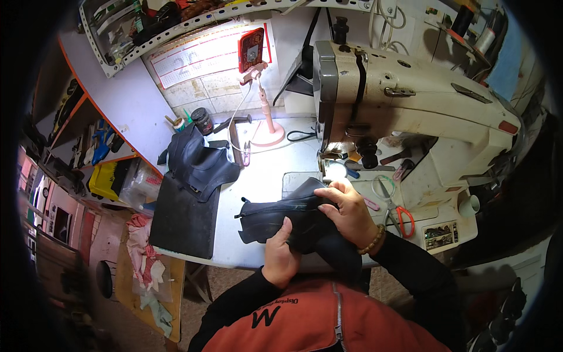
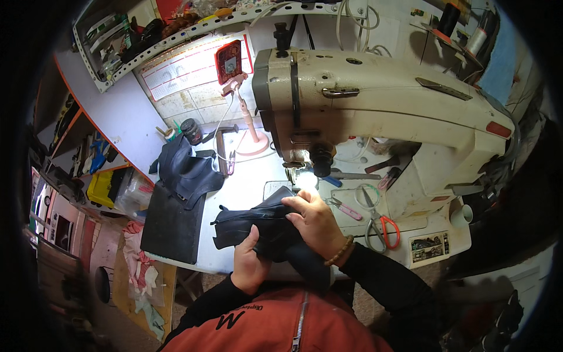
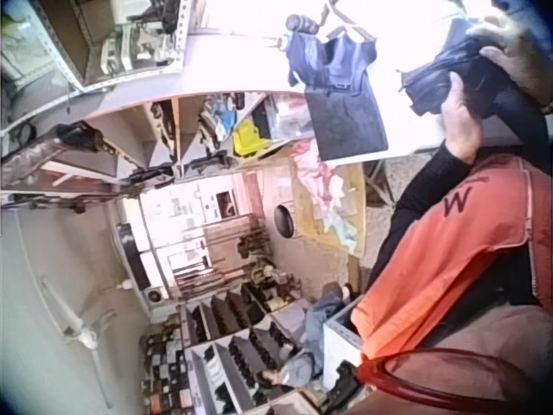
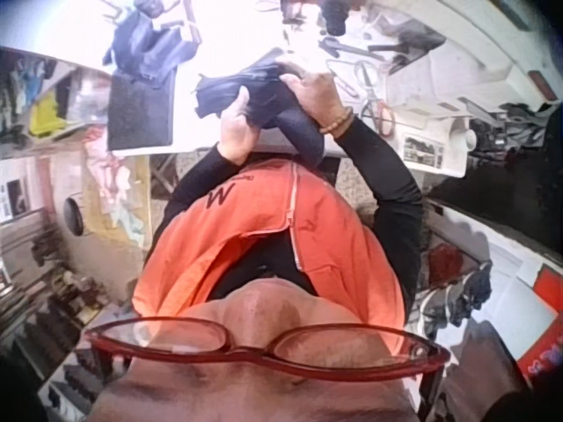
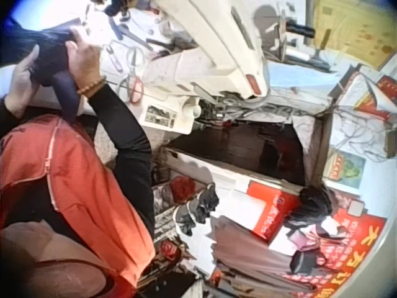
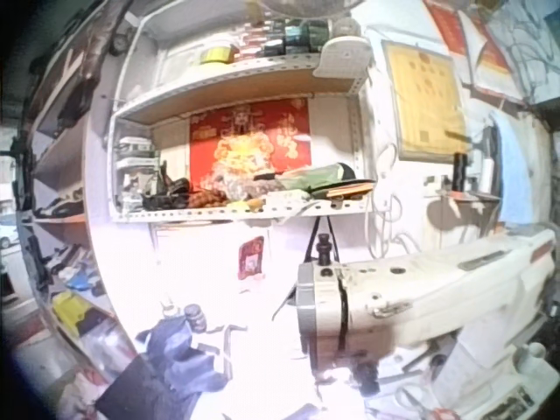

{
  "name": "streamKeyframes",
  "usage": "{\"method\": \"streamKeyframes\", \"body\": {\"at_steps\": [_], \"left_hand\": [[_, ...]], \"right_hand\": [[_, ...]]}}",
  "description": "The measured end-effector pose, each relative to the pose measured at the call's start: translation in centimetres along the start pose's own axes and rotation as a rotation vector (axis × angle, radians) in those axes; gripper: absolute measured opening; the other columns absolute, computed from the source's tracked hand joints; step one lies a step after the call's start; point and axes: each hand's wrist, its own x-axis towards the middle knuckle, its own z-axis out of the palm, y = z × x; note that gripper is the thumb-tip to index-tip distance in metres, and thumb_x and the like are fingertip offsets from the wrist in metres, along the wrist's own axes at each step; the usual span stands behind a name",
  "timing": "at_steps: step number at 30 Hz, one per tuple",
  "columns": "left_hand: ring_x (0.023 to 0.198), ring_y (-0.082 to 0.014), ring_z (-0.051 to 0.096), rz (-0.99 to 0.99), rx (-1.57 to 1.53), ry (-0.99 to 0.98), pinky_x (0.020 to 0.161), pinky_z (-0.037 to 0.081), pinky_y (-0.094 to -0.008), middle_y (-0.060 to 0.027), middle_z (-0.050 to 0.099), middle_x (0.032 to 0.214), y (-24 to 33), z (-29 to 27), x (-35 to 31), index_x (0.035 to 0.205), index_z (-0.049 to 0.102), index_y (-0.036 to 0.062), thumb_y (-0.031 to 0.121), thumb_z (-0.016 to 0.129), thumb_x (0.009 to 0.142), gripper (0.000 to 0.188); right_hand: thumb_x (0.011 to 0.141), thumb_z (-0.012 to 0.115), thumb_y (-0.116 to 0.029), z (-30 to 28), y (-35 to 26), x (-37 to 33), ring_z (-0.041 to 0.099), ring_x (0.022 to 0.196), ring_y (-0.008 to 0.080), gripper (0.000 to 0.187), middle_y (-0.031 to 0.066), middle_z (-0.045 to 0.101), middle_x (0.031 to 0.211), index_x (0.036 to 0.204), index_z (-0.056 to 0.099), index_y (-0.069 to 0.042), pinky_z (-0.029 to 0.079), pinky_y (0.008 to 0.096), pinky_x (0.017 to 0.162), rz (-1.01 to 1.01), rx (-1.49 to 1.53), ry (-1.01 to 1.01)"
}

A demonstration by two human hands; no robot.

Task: The person aligns and sews a black leather boot piece using an industrial sewing machine. They guide the material under the needle, trim threads, and inspect the seam. A second person briefly assists by handing over a leather piece.

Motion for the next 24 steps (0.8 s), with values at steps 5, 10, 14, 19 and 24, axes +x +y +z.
{"method": "streamKeyframes", "body": {"at_steps": [5,10,14,19,24], "left_hand": [[0.127,-0.0278,0.056,-0.001,-0.03,-0.087,0.113,0.039,-0.0421,-0.0151,0.057,0.139,0.1,0.4,0.3,0.14,0.048,-0.0031,0.03,0.041,0.108,0.047],[0.123,-0.0241,0.058,0.101,0.177,-0.121,0.109,0.044,-0.038,-0.0143,0.06,0.135,0.0,0.2,0.8,0.135,0.053,-0.006,0.023,0.043,0.108,0.041],[0.119,-0.0196,0.06,0.117,0.196,-0.115,0.106,0.045,-0.0336,-0.012,0.064,0.129,-0.2,-0.4,1.5,0.129,0.058,-0.007,0.019,0.049,0.106,0.036],[0.109,-0.0171,0.065,0.215,0.32,-0.163,0.098,0.05,-0.029,-0.0106,0.068,0.12,0.1,-0.7,2.5,0.123,0.062,-0.0083,0.012,0.053,0.104,0.029],[0.104,-0.0174,0.067,0.371,0.715,-0.136,0.093,0.052,-0.0275,-0.0095,0.07,0.116,0.6,-1.0,3.5,0.119,0.064,-0.0091,0.01,0.054,0.104,0.027]], "right_hand": [[0.08,0.072,0.001,-0.7,-0.3,0.8,0.062,0.089,0.0297,0.032,0.0151,0.059,0.095,0.112,0.07,-0.002,0.052,0.0357,0.079,-0.026,-0.043,-0.015],[0.079,0.073,0.001,-1.4,0.1,2.0,0.062,0.09,0.0293,0.03,0.0161,0.059,0.096,0.11,0.072,-0.002,0.051,0.0354,0.08,-0.014,-0.064,-0.05],[0.078,0.075,0.0,-1.2,0.8,2.4,0.062,0.089,0.0303,0.031,0.0164,0.06,0.096,0.109,0.073,-0.004,0.051,0.0358,0.079,-0.068,-0.115,-0.016],[0.077,0.078,0.001,-1.2,1.3,2.7,0.062,0.085,0.0242,0.036,0.0115,0.054,0.095,0.112,0.074,-0.009,0.051,0.032,0.074,-0.05,-0.196,-0.008],[0.079,0.076,-0.003,-1.0,1.4,2.5,0.064,0.083,0.0261,0.026,0.013,0.058,0.093,0.104,0.072,-0.006,0.051,0.0336,0.07,0.002,-0.245,0.052]]}}
